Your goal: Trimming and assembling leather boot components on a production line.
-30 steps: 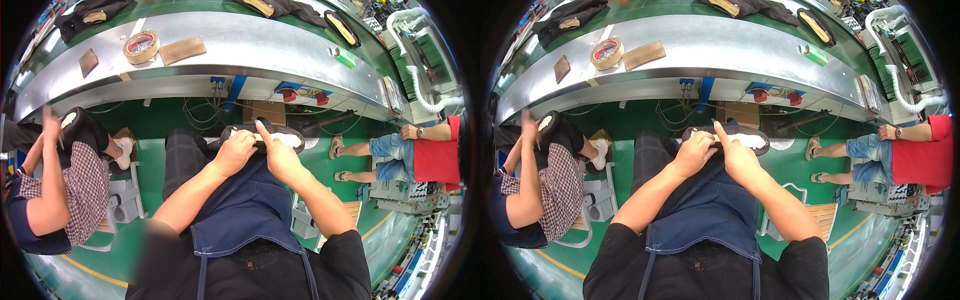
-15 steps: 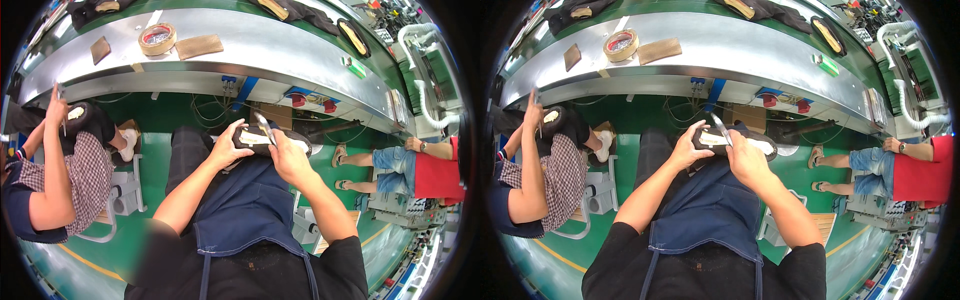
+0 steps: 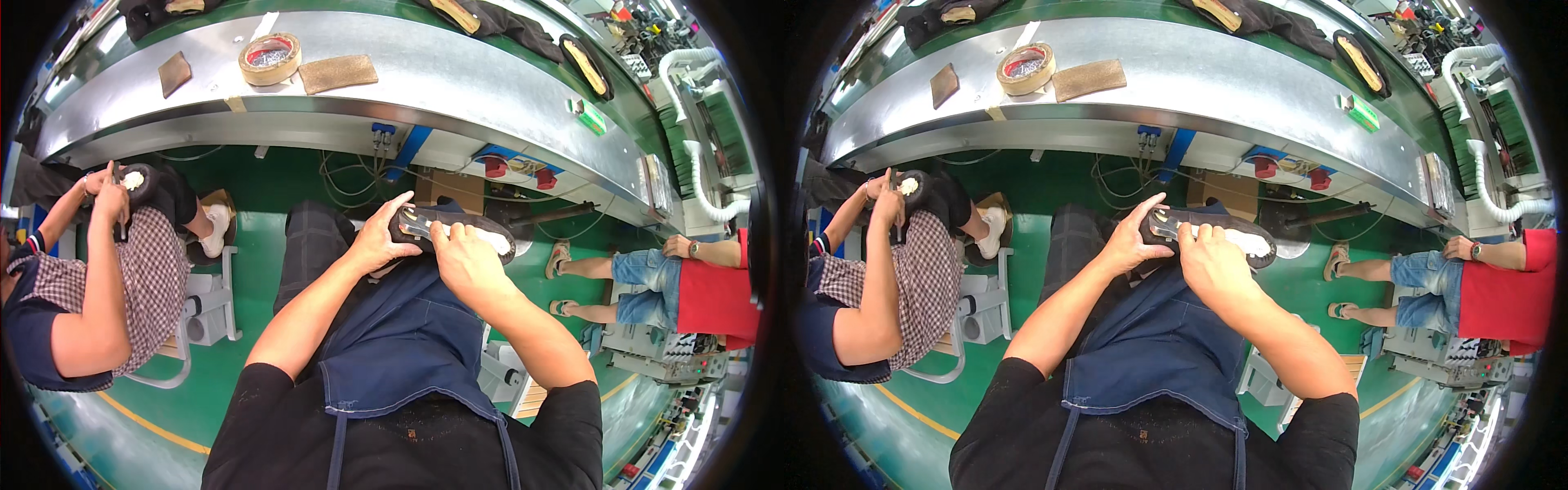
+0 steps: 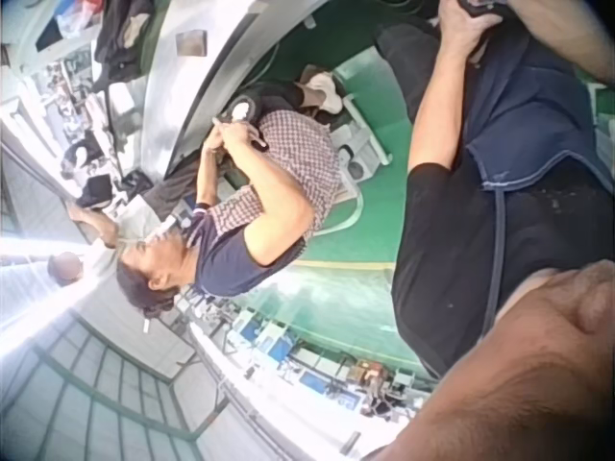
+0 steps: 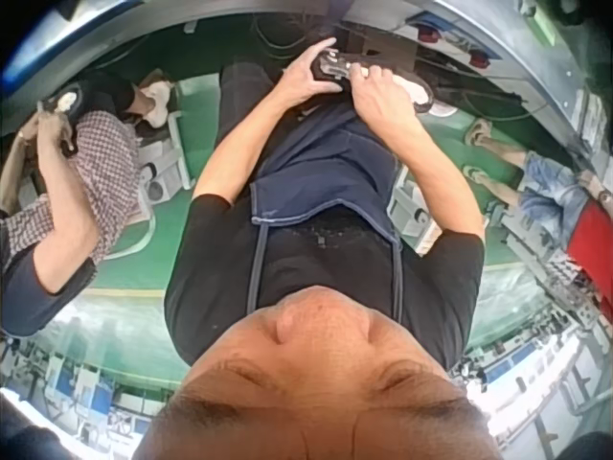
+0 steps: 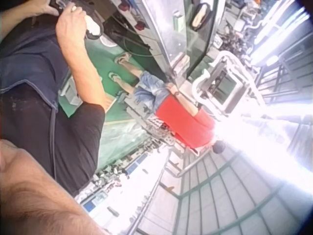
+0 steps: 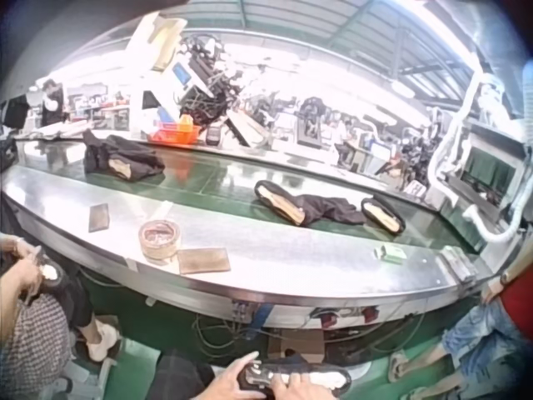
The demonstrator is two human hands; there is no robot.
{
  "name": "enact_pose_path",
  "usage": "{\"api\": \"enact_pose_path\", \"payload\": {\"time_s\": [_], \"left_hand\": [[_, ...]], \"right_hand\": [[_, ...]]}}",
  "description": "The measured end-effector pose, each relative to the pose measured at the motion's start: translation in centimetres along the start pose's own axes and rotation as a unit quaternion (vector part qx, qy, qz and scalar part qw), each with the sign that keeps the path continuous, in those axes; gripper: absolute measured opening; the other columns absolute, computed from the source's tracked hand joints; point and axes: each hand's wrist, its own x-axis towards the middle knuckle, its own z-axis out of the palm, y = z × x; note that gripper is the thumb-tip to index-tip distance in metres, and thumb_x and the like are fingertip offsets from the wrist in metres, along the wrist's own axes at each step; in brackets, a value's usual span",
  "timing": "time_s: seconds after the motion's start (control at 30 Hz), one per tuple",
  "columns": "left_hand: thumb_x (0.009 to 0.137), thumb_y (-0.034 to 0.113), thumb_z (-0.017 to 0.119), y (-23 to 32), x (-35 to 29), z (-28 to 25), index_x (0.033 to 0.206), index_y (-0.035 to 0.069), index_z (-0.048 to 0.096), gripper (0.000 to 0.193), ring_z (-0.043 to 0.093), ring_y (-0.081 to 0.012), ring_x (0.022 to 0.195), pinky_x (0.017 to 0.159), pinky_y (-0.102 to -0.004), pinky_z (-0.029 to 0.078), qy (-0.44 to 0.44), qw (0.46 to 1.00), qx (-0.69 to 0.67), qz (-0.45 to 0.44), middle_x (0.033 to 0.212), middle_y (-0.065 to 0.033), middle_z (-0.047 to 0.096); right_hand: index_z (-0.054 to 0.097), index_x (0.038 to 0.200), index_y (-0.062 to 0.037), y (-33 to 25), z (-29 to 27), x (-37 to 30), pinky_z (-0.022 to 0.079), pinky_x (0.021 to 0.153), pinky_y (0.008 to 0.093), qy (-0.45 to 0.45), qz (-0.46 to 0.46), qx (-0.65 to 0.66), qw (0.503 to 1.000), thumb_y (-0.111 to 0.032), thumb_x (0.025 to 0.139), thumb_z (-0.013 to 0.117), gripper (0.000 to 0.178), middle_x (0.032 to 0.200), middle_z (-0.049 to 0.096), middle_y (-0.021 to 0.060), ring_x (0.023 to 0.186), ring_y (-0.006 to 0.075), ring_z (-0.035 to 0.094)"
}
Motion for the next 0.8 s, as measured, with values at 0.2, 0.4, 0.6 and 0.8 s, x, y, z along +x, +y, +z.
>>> {"api": "enact_pose_path", "payload": {"time_s": [0.2, 0.4, 0.6, 0.8], "left_hand": [[0.063, 0.016, 0.098, 0.7, 0.4, -0.6, 0.146, 0.012, 0.058, 0.093, 0.063, -0.0300, 0.126, 0.110, -0.0388, 0.049, -0.009, 0.998, 0.061, 0.009, 0.136, -0.0120, 0.064], [0.066, 0.017, 0.098, 0.6, 0.4, -0.7, 0.144, 0.009, 0.060, 0.087, 0.063, -0.0301, 0.127, 0.110, -0.0391, 0.050, -0.007, 0.994, 0.090, 0.056, 0.137, -0.0125, 0.064], [0.069, 0.023, 0.096, 1.2, 0.2, -1.0, 0.146, 0.009, 0.060, 0.086, 0.065, -0.0367, 0.124, 0.105, -0.0415, 0.054, -0.024, 0.978, 0.171, 0.118, 0.140, -0.0168, 0.062], [0.074, 0.026, 0.093, 1.6, -0.3, -0.9, 0.146, 0.010, 0.060, 0.081, 0.066, -0.0401, 0.123, 0.101, -0.0428, 0.057, -0.029, 0.944, 0.291, 0.152, 0.143, -0.0183, 0.061]], "right_hand": [[0.058, 0.130, 0.0070, 1.4, -2.0, 1.3, 0.064, 0.076, 0.0405, -0.245, 0.121, 0.564, 0.779, -0.003, 0.098, 0.053, 0.034, 0.117, 0.071, 0.0232, 0.096, 0.0309, 0.075], [0.047, 0.143, 0.0048, 1.5, 0.7, -0.6, 0.066, 0.075, 0.0412, -0.194, 0.186, 0.798, 0.540, -0.006, 0.104, 0.052, 0.041, 0.128, 0.064, 0.0189, 0.112, 0.0292, 0.072], [0.052, 0.135, 0.0017, 2.7, -0.2, -0.5, 0.062, 0.060, 0.0371, -0.226, 0.191, 0.665, 0.686, -0.004, 0.102, 0.048, 0.033, 0.111, 0.065, 0.0140, 0.092, 0.0235, 0.072], [0.045, 0.148, 0.0013, 4.1, -2.1, -0.9, 0.059, 0.081, 0.0393, -0.249, 0.127, 0.467, 0.839, 0.001, 0.097, 0.049, 0.051, 0.120, 0.065, 0.0203, 0.096, 0.0265, 0.071]]}}
